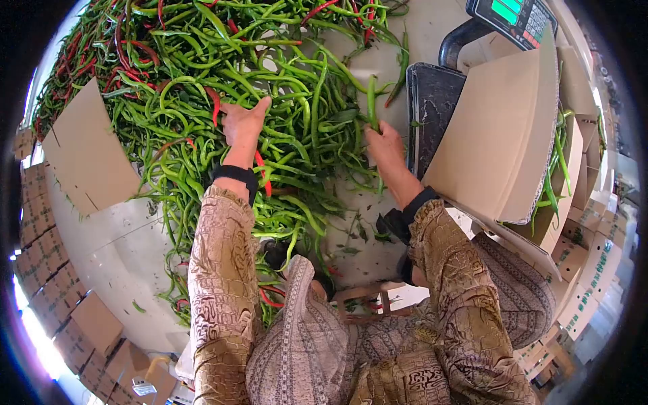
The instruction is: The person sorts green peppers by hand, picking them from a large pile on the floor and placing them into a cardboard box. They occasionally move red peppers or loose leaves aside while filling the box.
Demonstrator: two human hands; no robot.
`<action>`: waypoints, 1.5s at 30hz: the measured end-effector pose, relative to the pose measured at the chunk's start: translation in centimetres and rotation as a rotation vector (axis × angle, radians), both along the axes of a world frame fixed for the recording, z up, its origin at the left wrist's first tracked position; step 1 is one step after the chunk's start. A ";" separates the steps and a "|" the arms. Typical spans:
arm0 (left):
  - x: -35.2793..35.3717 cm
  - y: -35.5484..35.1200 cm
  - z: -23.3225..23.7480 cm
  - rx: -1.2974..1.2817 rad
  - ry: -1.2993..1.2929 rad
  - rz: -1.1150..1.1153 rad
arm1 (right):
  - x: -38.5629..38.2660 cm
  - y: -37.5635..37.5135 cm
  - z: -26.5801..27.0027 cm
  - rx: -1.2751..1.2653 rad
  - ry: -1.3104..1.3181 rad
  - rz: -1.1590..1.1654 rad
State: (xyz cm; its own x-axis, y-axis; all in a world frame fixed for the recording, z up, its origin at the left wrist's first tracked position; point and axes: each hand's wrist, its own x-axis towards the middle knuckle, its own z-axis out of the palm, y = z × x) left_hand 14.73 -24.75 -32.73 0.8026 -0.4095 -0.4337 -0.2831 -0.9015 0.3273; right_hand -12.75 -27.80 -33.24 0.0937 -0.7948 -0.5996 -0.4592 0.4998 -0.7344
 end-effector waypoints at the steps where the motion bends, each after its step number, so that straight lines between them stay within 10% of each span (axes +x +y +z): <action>1: 0.0 0.1 -0.4 0.001 0.001 0.001 | 0.2 -0.4 0.0 0.016 0.046 0.081; 13: -0.4 0.1 -0.4 -0.046 -0.086 -0.148 | 3.5 -0.6 1.7 -0.027 -0.131 -0.117; 23: -2.9 7.0 0.3 -0.755 -0.214 -0.405 | 6.9 -0.3 6.0 0.062 -0.318 0.119; 31: -0.1 13.4 11.1 -0.868 0.306 0.157 | 8.8 -0.8 5.0 0.034 -0.164 0.286; 35: 1.7 15.7 6.6 -0.621 0.327 0.132 | 11.9 -2.2 3.3 -0.321 0.067 0.463; 39: -0.3 15.4 2.5 -0.287 -0.197 -0.275 | 14.8 -2.0 3.0 -0.428 0.217 0.699; 45: -0.4 14.7 0.8 -0.174 -0.293 -0.294 | 17.7 0.0 0.9 -0.154 0.481 0.801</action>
State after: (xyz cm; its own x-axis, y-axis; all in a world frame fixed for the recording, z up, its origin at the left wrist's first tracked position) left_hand 14.31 -10.06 -31.98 0.7197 -0.6855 -0.1101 -0.6226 -0.7074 0.3346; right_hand 4.92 -27.81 -32.31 0.4156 -0.6750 -0.6096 -0.8946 -0.1821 -0.4082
